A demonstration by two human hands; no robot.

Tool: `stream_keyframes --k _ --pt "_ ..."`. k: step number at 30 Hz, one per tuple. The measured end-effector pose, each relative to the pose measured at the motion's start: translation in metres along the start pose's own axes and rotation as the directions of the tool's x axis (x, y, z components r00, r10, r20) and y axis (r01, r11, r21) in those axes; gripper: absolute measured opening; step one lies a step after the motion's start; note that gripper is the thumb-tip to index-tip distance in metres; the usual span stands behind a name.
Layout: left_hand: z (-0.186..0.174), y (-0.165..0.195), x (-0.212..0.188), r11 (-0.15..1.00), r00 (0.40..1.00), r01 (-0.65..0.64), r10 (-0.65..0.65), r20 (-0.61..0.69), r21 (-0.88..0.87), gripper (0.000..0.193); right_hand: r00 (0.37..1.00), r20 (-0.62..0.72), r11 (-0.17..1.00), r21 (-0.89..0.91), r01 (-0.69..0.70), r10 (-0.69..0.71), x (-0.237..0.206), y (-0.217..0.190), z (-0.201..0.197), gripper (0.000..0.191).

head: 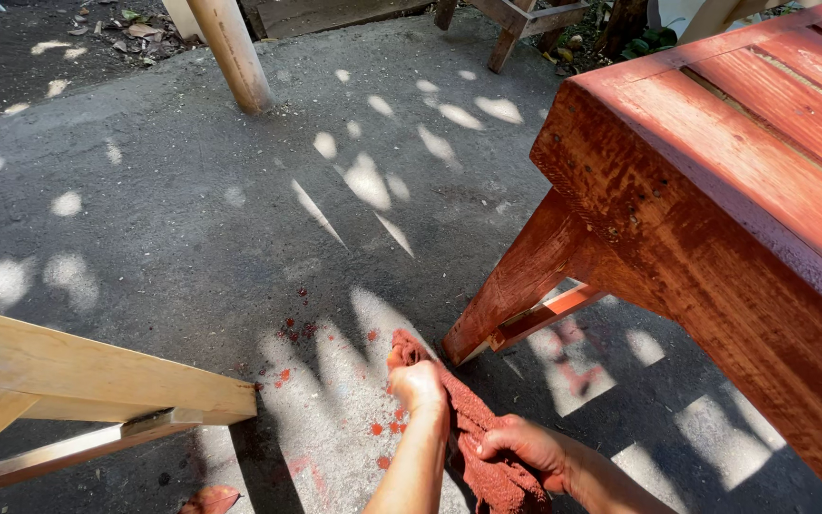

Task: The person wipes a red-brown wood stain onto wooden furniture using a cloth. They first coat the slats of a finished bench, then dip the cloth into a bowl of stain and work the stain into the legs and frame of a small table, then reload the cloth and stain the slats of a second unfinished bench.

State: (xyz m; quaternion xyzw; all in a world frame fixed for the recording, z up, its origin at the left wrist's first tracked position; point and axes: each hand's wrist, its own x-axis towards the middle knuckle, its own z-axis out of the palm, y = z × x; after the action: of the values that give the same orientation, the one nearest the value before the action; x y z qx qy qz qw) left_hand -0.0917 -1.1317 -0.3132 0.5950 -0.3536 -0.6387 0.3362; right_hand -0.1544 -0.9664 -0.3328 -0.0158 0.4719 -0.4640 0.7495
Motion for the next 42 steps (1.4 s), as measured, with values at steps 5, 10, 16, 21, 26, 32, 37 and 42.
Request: stream_keyframes --k 5,10,16,21,26,32,37,42 --pt "0.031 -0.017 0.007 0.907 0.843 -0.407 0.420 0.337 -0.112 0.094 0.990 -0.127 0.986 0.162 -0.040 0.062 -0.006 -0.014 0.000 0.036" --pt "0.032 -0.025 0.013 0.994 0.972 -0.075 0.055 0.230 0.077 0.085 0.996 -0.053 0.988 0.143 -0.066 0.074 -0.016 -0.015 0.003 0.037" --pt "0.032 -0.007 0.001 0.996 0.979 -0.032 0.015 0.202 0.083 0.072 0.990 -0.120 0.980 0.193 -0.052 0.077 -0.027 -0.016 -0.001 0.033" --pt "0.030 0.041 -0.025 0.964 0.954 0.026 -0.103 0.283 0.263 0.060 0.989 0.122 0.981 0.185 0.061 -0.085 -0.049 -0.020 -0.006 0.035" --pt "0.036 0.078 -0.053 0.877 0.899 -0.314 0.152 0.410 0.363 0.056 0.981 0.066 0.978 0.115 0.177 -0.185 -0.079 -0.029 -0.012 0.075" --pt "0.045 0.085 -0.066 0.873 0.717 -0.466 0.467 0.517 -0.142 0.063 0.971 0.095 0.974 0.080 0.211 -0.218 -0.097 -0.032 -0.025 0.089" --pt "-0.010 0.061 -0.018 0.623 0.687 -0.667 0.301 0.662 0.409 0.028 0.952 0.106 0.958 0.032 0.285 -0.287 -0.095 -0.027 -0.029 0.093" --pt "-0.052 0.010 -0.007 0.810 0.330 0.511 -0.495 0.804 0.288 0.029 0.896 0.211 0.921 0.077 0.383 -0.390 -0.069 -0.023 -0.015 0.081"
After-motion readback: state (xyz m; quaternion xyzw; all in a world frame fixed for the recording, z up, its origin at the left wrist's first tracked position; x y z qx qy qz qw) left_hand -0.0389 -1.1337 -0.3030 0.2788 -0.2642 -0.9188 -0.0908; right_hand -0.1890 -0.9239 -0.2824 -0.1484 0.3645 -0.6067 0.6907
